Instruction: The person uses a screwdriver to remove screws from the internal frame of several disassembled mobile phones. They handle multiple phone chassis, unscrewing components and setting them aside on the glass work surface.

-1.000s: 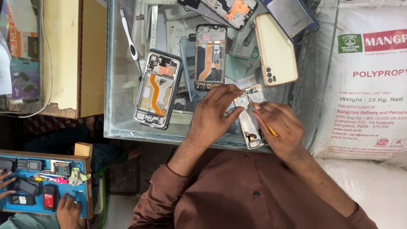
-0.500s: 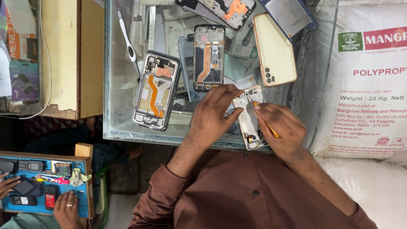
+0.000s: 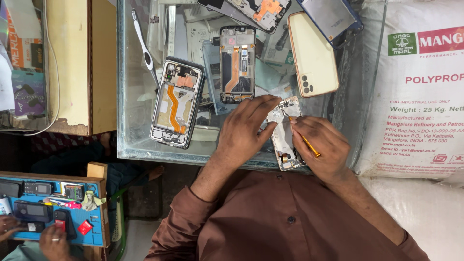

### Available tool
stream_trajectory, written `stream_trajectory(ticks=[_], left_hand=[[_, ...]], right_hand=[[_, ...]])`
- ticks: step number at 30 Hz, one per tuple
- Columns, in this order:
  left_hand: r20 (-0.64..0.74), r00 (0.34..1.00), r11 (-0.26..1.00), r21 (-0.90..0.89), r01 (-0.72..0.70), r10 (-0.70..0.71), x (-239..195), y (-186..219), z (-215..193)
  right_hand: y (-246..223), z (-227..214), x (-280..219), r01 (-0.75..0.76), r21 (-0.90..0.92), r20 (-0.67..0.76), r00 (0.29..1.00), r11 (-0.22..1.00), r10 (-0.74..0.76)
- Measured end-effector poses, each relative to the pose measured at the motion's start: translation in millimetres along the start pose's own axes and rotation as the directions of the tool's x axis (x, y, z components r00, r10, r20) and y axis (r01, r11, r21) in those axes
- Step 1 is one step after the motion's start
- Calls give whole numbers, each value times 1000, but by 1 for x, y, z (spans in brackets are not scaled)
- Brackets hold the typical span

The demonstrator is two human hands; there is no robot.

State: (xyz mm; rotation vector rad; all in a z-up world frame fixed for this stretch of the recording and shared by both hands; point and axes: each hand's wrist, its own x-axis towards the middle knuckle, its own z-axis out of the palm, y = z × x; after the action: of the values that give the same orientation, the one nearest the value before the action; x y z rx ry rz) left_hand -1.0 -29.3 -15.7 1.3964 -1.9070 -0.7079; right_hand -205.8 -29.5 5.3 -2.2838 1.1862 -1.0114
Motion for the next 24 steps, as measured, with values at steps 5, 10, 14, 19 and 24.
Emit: stream_trajectory(ticks=[5,10,14,19,24], left_hand=[[-9,1000,1000,-9,19,-19,1,1,1],[-35,998,998,-9,61,-61,2,3,4],[-72,994,997,13,78,-77,4,6,8],[-58,993,995,18,99,-98,4,9,12],[-50,995,992,80,92,-88,6,10,14]], right_hand=[[0,0,0,-15,12,-7,1000,1000,16],[0,1,1,-8,20,-14,1000,1000,8],[0,1,1,-4,11,-18,1000,1000,5],[2,2,0,-6,16,-14,1000,1000,6],[1,3,1,-12,27,-12,1000,1000,13]])
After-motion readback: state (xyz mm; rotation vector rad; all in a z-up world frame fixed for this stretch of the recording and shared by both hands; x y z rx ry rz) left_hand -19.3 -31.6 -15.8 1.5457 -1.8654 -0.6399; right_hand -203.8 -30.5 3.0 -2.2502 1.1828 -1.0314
